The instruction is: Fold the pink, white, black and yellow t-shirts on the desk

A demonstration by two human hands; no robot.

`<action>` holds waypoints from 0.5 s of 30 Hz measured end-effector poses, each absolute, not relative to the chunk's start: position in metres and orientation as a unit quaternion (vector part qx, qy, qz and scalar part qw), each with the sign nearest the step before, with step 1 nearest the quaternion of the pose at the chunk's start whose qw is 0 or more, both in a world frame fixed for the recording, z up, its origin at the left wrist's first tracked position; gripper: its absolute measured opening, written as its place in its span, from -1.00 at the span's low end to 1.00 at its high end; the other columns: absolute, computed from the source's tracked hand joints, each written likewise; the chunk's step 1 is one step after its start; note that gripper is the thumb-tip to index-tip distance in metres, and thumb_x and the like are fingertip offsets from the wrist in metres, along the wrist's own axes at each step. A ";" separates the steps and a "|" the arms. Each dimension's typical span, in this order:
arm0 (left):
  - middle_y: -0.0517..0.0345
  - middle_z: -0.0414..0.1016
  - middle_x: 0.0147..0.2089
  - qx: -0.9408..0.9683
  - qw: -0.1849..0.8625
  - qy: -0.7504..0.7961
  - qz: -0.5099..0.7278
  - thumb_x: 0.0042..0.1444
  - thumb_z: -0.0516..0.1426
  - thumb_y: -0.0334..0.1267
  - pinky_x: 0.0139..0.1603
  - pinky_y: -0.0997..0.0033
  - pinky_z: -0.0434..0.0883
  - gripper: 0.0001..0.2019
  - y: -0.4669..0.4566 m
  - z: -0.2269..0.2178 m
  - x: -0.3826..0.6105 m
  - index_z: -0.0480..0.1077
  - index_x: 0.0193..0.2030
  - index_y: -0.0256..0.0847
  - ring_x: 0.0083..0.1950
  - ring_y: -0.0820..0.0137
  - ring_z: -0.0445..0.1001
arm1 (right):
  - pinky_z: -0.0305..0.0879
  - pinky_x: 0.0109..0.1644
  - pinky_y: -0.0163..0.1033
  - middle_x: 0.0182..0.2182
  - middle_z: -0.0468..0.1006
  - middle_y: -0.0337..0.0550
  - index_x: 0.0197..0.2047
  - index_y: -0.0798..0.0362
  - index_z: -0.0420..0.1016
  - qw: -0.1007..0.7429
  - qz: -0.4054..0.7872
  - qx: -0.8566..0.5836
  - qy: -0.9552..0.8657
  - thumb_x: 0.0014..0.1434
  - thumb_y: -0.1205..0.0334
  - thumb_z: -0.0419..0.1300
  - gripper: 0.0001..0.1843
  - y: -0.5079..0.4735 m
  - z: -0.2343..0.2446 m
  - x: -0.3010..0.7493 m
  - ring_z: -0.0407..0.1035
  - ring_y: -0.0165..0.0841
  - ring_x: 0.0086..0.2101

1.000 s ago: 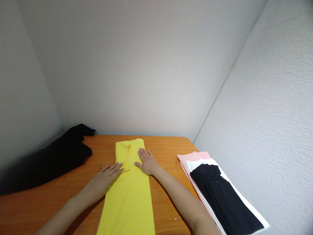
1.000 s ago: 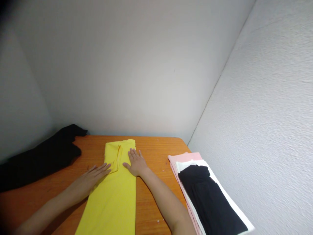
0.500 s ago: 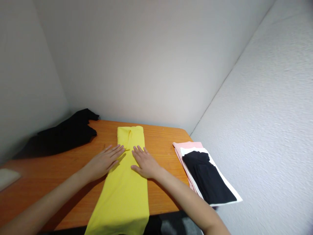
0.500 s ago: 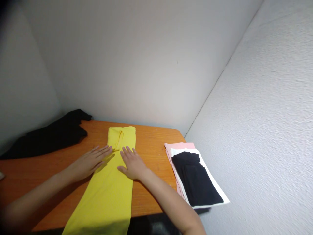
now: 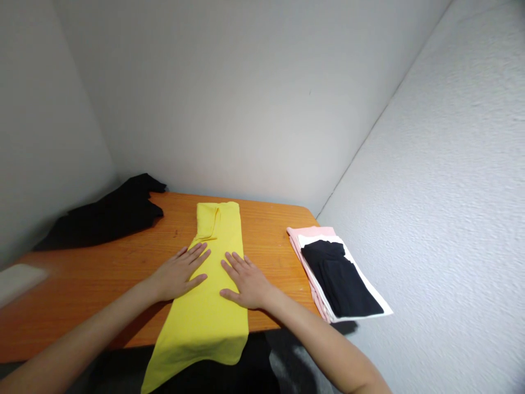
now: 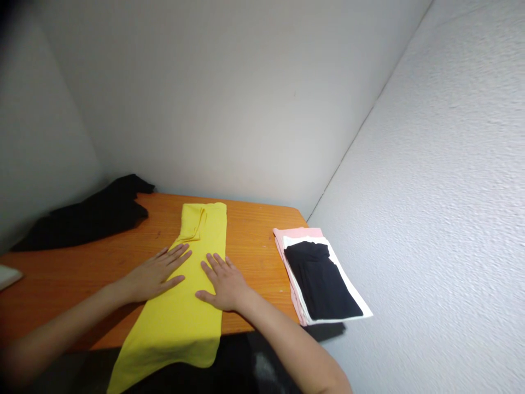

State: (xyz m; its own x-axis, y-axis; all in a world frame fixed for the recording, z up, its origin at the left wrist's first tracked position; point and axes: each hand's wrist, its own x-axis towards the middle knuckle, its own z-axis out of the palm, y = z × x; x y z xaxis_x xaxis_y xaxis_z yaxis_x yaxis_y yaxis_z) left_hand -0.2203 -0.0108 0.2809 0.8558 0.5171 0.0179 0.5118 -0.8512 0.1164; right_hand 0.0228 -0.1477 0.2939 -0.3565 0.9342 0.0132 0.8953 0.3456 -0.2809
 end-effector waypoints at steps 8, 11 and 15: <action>-0.10 -0.26 0.51 0.960 0.062 0.272 -0.004 0.12 -0.09 0.37 0.45 0.01 -0.18 -0.11 -0.014 0.286 -0.218 -0.14 0.45 -0.14 0.51 0.11 -0.21 | -0.29 0.40 0.15 0.43 -0.35 -0.10 0.45 -0.13 -0.11 0.083 0.105 -0.561 -0.817 0.29 -0.30 -0.05 -0.20 -0.154 0.296 0.026 -0.36 -0.09 0.39; -0.11 -0.23 0.50 0.962 0.057 0.267 0.005 0.14 -0.08 0.34 0.45 -0.01 -0.23 -0.14 -0.012 0.284 -0.218 -0.12 0.44 -0.14 0.51 0.11 -0.20 | -0.31 0.41 0.16 0.43 -0.32 -0.10 0.45 -0.12 -0.09 0.081 0.107 -0.560 -0.818 0.26 -0.30 -0.01 -0.18 -0.165 0.299 0.030 -0.37 -0.07 0.39; 0.04 -0.14 0.50 0.975 0.060 0.214 0.025 0.27 -0.11 0.17 0.47 0.07 -0.27 -0.32 -0.026 0.301 -0.232 -0.11 0.44 -0.04 0.51 0.22 -0.16 | -0.28 0.42 0.12 0.43 -0.24 -0.05 0.45 -0.07 -0.09 0.070 0.113 -0.548 -0.826 0.31 -0.23 -0.03 -0.23 -0.195 0.309 0.037 -0.34 -0.12 0.39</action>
